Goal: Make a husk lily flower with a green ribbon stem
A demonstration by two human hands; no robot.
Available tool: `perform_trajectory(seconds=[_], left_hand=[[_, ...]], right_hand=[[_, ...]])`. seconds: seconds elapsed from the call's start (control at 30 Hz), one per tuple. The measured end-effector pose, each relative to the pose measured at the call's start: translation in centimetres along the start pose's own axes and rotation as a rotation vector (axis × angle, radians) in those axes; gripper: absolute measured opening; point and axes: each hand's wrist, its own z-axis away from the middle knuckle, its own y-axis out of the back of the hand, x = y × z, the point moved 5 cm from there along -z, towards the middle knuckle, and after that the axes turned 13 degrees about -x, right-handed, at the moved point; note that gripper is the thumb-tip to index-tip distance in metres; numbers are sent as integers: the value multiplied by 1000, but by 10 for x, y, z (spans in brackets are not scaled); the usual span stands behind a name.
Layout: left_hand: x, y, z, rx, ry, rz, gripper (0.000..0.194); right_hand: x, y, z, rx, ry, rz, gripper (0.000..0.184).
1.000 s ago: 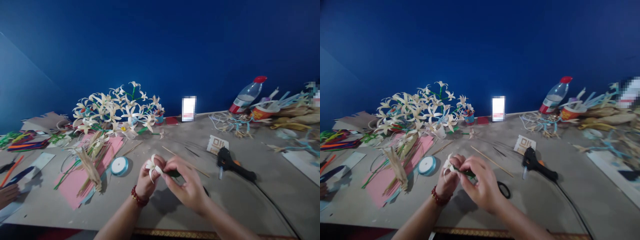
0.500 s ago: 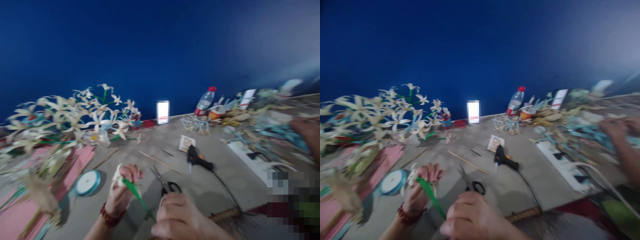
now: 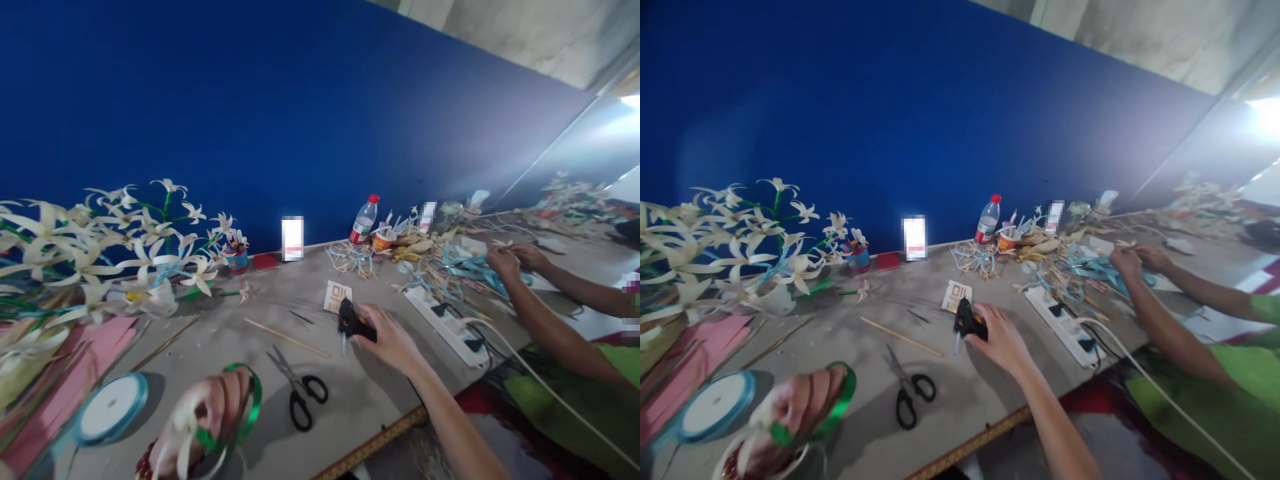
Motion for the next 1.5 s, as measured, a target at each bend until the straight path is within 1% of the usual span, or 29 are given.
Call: perform_trajectory(seconds=[0.07, 0.1, 0.13, 0.2, 0.27, 0.33, 0.37, 0.47, 0.57, 0.67, 0.7, 0.77, 0.8, 0.83, 0.87, 0.93, 0.97, 1.0, 1.03, 1.07, 1.1, 1.13, 1.17, 1.2, 1.23, 1.3, 1.33, 1.4, 1.5], left_hand=[[2, -8, 0, -243, 153, -119, 26], [3, -8, 0, -304, 228, -195, 27], [4, -6, 0, -316, 280, -261, 27], [5, 1, 1, -225, 297, -319, 26], [4, 7, 1, -121, 244, -263, 22], [0, 8, 2, -52, 177, -165, 21], [-3, 8, 2, -25, 153, -127, 21], [-7, 7, 4, 46, 122, -53, 18], [-6, 5, 4, 88, 80, 9, 18], [-4, 3, 1, 96, 24, -14, 24], [-5, 3, -1, 91, 28, -22, 26], [-9, 5, -3, 97, 45, -24, 27], [-10, 7, -4, 109, 52, -26, 27], [-11, 8, -4, 125, 53, -27, 26], [-11, 10, -3, 139, 46, -33, 25], [-8, 11, -2, 152, 15, -41, 23], [-6, 11, -1, 159, -9, -40, 22], [-4, 11, 0, 167, -31, -32, 22], [-1, 12, 1, 197, -55, -4, 22], [0, 13, 2, 216, -66, 32, 22], [2, 13, 2, 222, -76, 67, 25], [2, 13, 3, 222, -68, 116, 27], [2, 12, 4, 221, -66, 160, 28], [2, 12, 5, 219, -61, 198, 29], [1, 11, 6, 214, -53, 224, 29], [-2, 8, 8, 184, -34, 244, 30], [-4, 6, 8, 166, -25, 243, 29], [-7, 4, 9, 134, -17, 240, 29], [-8, 6, 8, 120, -18, 228, 29]], right_hand=[[5, -9, -3, -62, 4, 26, 45], [7, -11, -4, -77, 11, 32, 40], [9, -12, -4, -85, 17, 35, 36], [8, -10, -3, -92, 24, 36, 38], [-3, -3, 0, -55, 38, 52, 45], [-27, 9, 6, 23, 95, 70, 46], [-43, 14, 8, 60, 159, 64, 43], [-86, 22, 13, 33, 372, 29, 34], [-103, 25, 13, 94, 418, -51, 27], [-117, 17, 13, 118, 438, -226, 24], [-128, 12, 14, 76, 497, -301, 28], [-158, -2, 19, -90, 617, -442, 43], [-174, -8, 24, -139, 660, -487, 50], [-190, -13, 28, -140, 679, -512, 51], [-203, -18, 32, -122, 678, -516, 46], [-223, -29, 41, -33, 684, -483, 22], [-232, -36, 46, -29, 732, -442, 13], [-239, -43, 52, -58, 852, -404, 12], [-243, -49, 59, -125, 1022, -362, 9], [-241, -55, 64, -232, 1146, -323, 10], [-233, -55, 66, -321, 1206, -310, 12], [-220, -51, 64, -372, 1223, -329, 13], [-203, -43, 59, -408, 1191, -349, 10], [-180, -32, 48, -360, 1039, -375, 12], [-151, -21, 34, -281, 803, -353, 15], [-84, 3, 12, -16, 266, -192, 20], [-55, 9, 6, 39, 76, -69, 28], [-16, 9, -2, 45, -12, -20, 43], [13, -3, -4, -30, 18, -7, 48]])
